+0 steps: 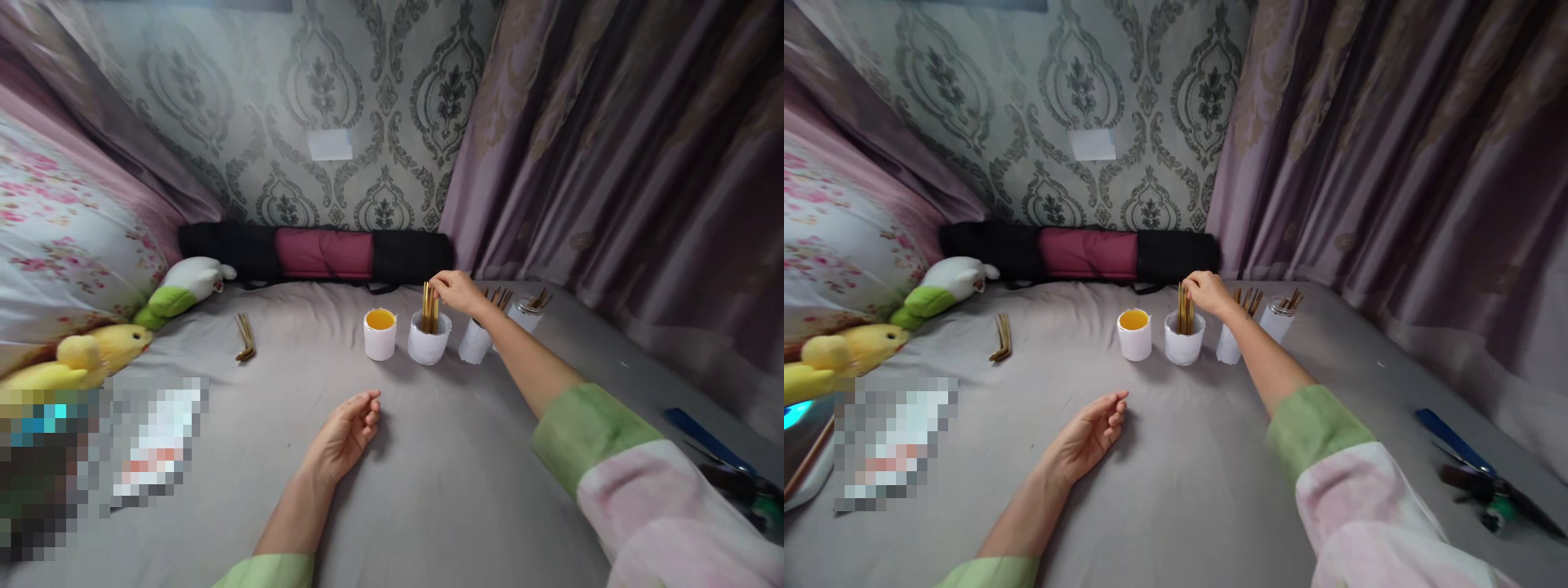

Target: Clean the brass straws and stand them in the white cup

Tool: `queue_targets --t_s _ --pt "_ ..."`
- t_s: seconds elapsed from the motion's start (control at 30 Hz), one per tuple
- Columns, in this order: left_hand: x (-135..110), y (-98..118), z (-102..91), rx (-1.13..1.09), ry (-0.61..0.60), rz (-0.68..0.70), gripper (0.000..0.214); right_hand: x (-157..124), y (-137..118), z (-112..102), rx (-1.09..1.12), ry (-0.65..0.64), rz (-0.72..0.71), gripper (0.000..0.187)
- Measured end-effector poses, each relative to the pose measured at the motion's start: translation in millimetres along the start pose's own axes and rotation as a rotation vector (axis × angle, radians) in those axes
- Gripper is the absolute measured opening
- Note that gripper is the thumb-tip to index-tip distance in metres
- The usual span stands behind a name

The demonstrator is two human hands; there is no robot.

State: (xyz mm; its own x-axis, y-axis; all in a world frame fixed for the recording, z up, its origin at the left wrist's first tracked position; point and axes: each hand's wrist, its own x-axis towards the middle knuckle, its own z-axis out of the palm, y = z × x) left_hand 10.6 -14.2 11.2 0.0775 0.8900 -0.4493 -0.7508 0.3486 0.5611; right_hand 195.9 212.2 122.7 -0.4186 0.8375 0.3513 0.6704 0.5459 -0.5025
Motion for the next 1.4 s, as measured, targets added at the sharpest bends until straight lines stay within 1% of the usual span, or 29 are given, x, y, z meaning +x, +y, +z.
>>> queue_targets --t_s 0.2,0.67,1.1,1.4 --pt "-0.3 0.5 0.4 0.005 0.007 -0.001 0.013 0.1 -0.4 0.0 -0.025 0.023 -0.008 0.021" --pt "0.0 0.5 -0.4 0.001 0.003 -0.001 0.013 -0.7 2.2 -1.8 -0.006 0.113 0.015 0.021" --pt "-0.5 1.3 2.0 0.008 0.017 0.001 0.012 -1.9 2.1 -0.5 0.022 0.109 0.009 0.021" --pt "-0.9 0.7 2.4 -0.002 0.008 0.001 0.013 -4.6 -6.8 1.8 0.091 0.117 0.026 0.021"
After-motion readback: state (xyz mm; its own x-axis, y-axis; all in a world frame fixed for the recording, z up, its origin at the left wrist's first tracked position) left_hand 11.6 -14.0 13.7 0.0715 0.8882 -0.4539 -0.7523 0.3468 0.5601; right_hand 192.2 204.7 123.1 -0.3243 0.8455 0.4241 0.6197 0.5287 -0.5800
